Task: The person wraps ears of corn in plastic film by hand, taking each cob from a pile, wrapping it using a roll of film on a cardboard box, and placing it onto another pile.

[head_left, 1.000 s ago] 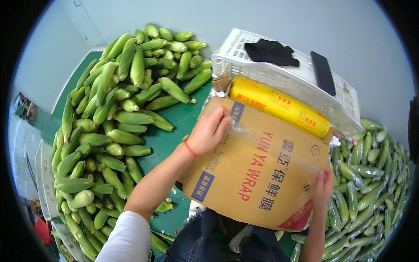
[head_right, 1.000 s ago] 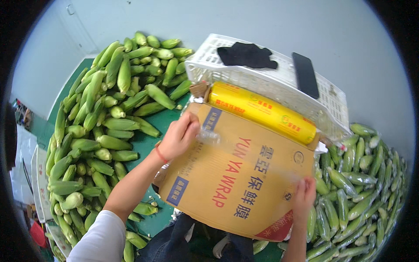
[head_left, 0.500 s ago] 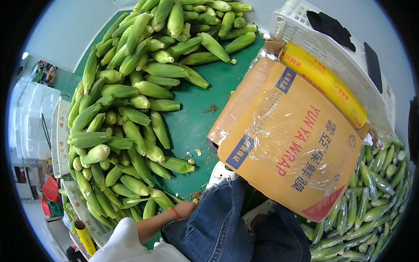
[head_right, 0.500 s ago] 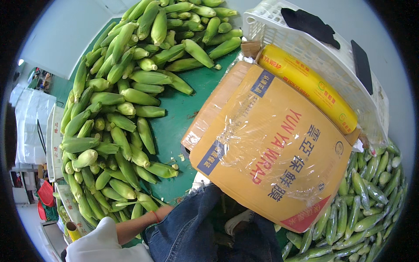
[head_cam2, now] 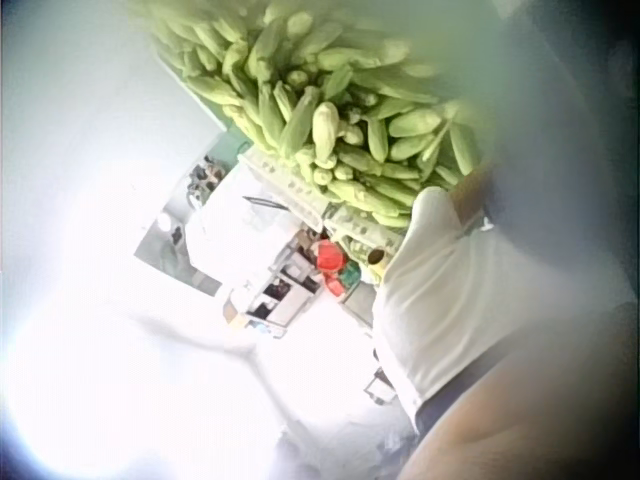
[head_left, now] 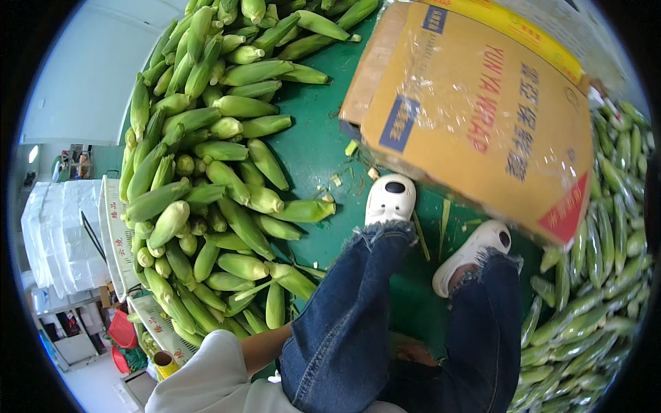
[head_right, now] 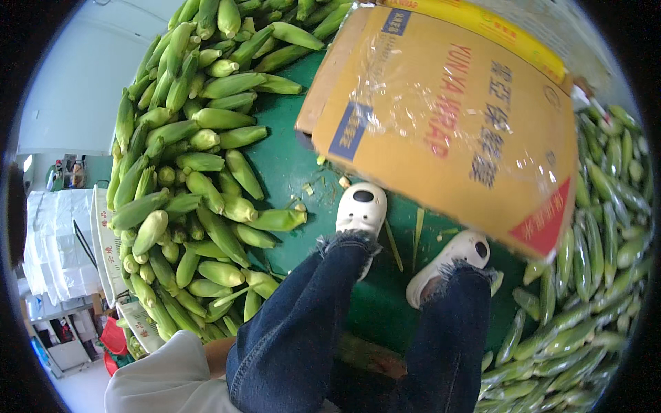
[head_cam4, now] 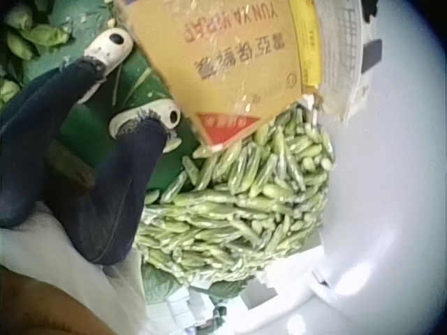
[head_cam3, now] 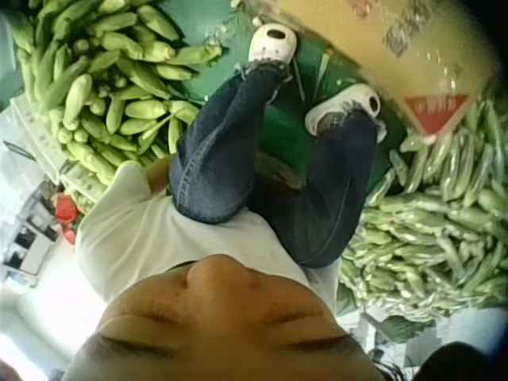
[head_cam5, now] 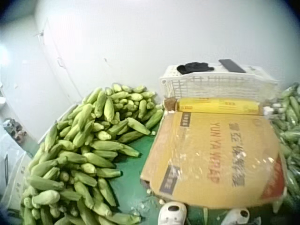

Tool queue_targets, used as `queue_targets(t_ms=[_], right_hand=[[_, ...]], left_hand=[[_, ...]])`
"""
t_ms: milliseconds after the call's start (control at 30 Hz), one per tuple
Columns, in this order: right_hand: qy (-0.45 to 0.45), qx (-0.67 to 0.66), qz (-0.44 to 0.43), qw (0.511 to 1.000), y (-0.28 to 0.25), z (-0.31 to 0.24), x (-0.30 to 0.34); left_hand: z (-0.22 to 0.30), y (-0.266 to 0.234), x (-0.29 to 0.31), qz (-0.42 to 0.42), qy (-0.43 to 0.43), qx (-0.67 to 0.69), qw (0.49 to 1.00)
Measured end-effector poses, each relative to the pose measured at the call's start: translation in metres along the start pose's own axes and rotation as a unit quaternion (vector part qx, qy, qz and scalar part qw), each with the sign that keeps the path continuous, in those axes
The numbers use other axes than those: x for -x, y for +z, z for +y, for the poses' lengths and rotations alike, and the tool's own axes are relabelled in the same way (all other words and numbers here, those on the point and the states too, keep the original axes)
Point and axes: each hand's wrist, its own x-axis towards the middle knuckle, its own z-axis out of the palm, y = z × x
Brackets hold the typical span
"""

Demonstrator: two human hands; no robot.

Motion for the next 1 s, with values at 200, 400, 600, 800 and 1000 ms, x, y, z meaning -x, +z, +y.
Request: queue_targets(t_ms=[200,400,600,800,1000], right_hand=[[-0.019,0.027,0.002,0.999,0.022,0.097,0.045],[-0.092,0.074,0.008,0.993,0.012,0.126,0.063],[-0.138,0.094,0.034,0.985,-0.018,0.133,0.071],[-0.16,0.097,0.035,0.982,-0.034,0.097,0.064],[-0.303,0.023,0.136,0.943,-0.082,-0.037,0.011]], left_hand=[[0.04,-0.018,-0.062,0.156,0.036,-0.044,0.986],[0.005,-0.025,0.024,0.173,0.043,0.025,0.984],[-0.152,0.031,0.228,-0.111,-0.081,0.45,0.883],[-0.168,-0.004,0.184,-0.004,0.006,0.523,0.852],[-0.128,-0.059,0.101,0.03,-0.141,0.518,0.843]])
